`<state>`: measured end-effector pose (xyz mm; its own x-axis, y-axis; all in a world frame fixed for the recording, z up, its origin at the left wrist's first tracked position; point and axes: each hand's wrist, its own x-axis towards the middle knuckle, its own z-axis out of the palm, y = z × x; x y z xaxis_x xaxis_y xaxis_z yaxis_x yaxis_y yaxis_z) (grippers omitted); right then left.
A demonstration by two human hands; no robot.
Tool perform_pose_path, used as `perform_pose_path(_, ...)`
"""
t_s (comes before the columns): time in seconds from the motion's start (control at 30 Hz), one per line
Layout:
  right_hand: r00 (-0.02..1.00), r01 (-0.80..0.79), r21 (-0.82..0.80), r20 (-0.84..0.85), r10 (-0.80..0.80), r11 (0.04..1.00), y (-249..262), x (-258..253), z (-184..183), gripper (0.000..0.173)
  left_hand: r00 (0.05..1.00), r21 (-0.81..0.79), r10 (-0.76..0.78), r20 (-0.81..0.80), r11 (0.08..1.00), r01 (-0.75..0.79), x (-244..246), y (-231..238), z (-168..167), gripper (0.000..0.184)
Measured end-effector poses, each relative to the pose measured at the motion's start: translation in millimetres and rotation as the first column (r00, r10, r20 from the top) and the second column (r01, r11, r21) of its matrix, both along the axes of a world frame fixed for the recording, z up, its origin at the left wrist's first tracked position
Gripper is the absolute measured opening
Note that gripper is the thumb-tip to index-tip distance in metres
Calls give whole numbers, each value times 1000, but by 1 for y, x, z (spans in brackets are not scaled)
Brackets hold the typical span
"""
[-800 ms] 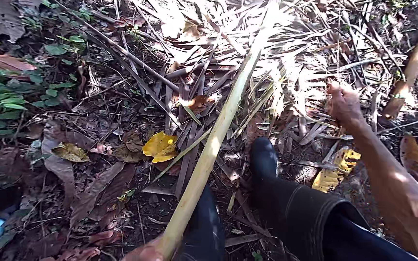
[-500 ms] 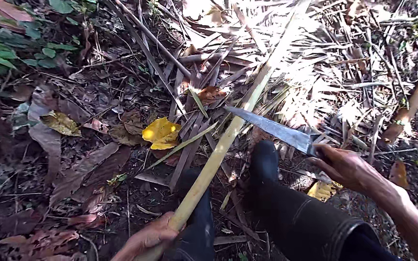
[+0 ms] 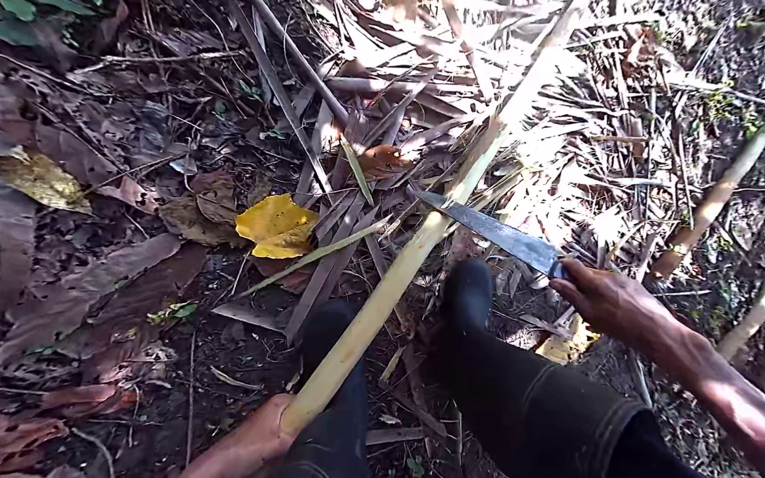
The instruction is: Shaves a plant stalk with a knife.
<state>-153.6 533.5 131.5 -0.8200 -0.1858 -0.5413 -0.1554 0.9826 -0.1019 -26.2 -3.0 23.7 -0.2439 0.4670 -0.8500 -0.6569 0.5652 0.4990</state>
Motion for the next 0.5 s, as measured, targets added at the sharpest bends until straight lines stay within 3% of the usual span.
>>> perform_pose_path(0.07, 981, -193, -44, -39, 191, 980, -16, 19, 1, 61, 1000, 14, -5, -22, 1000, 5, -3, 2, 4, 27)
perform_pose_path(0.13, 957, -285, -58, -67, 281, 957, -33, 28, -3, 62, 1000, 8, -15, -23, 1000, 15, -4, 2, 4, 30)
perform_pose_path(0.3, 994, -30, 53, -106, 36, 998, -5, -17, 3, 52, 999, 11, -10, -35, 1000, 10, -4, 2, 6, 29)
perform_pose_path(0.5, 976, -215, -16, 9, 216, 976, -27, -6, -1, 62, 998, 40, 34, -47, 999, -32, -1, 2, 4, 25)
